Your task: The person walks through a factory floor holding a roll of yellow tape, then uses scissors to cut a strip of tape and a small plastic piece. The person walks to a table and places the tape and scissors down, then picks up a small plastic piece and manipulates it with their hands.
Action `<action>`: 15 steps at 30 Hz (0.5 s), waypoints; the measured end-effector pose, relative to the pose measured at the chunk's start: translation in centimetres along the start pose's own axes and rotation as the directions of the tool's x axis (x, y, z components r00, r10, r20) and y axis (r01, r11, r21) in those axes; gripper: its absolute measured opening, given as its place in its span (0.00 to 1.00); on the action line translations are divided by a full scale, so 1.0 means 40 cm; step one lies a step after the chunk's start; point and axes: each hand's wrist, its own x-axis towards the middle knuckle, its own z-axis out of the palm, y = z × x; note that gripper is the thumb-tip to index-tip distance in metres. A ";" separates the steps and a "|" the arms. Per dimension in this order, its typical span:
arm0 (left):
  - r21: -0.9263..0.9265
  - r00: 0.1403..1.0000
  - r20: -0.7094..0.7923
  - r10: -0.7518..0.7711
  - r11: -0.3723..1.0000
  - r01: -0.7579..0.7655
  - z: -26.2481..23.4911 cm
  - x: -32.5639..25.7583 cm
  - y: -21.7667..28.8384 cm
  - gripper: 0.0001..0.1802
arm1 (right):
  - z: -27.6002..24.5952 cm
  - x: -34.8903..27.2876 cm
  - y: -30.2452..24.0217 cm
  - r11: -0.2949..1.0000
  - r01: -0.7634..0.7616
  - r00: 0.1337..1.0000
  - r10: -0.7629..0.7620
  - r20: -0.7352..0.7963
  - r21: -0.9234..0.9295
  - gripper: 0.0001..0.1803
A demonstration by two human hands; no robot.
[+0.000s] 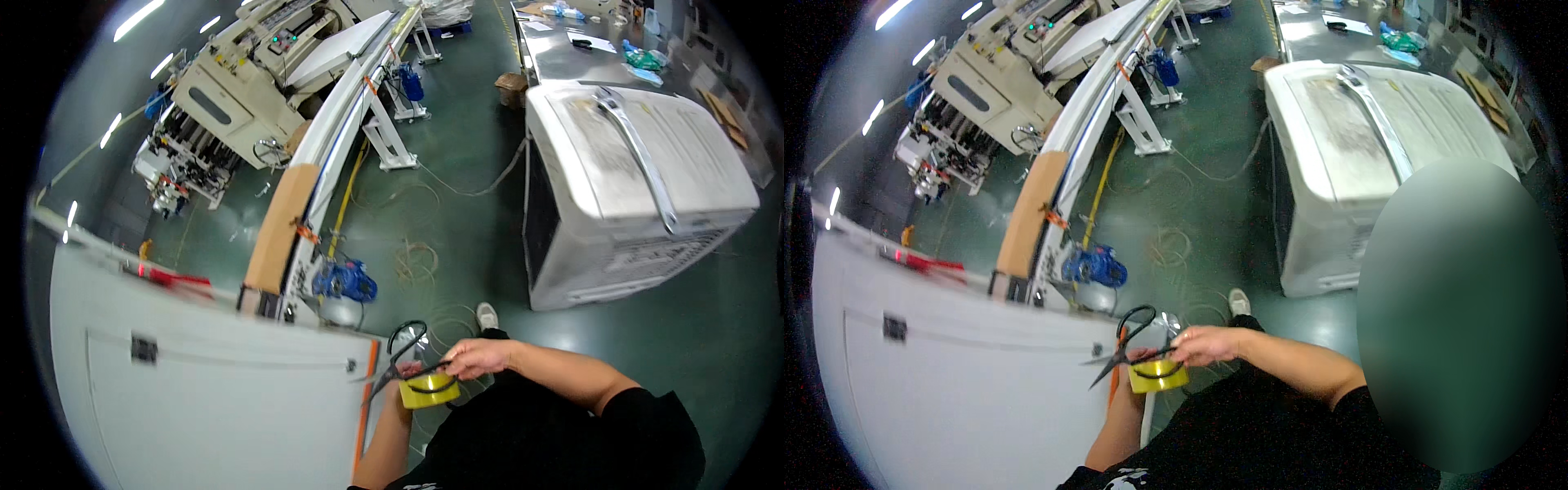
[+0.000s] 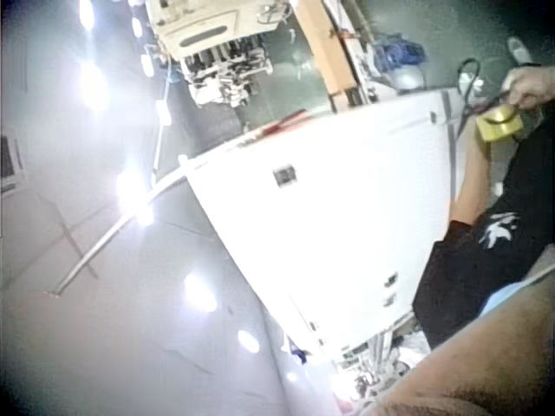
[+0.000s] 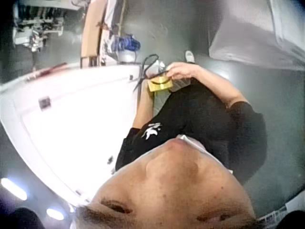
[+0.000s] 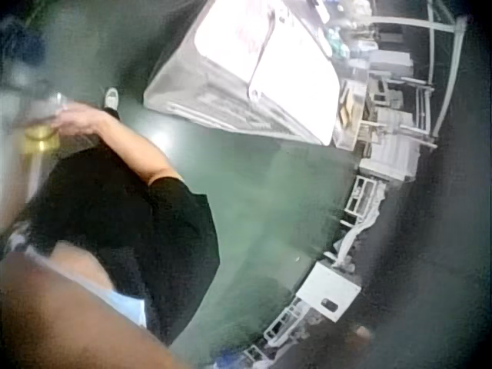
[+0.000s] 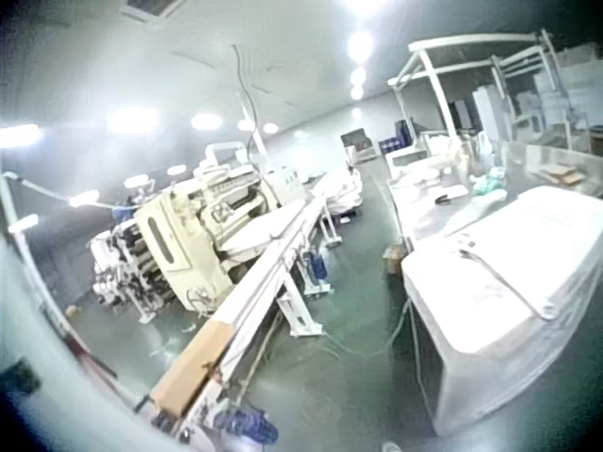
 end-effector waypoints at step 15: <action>-0.502 0.771 0.450 0.450 0.842 -0.198 0.281 0.463 0.553 0.13 | -0.713 0.543 -0.932 0.939 0.334 0.748 -0.318 -0.583 -0.082 0.12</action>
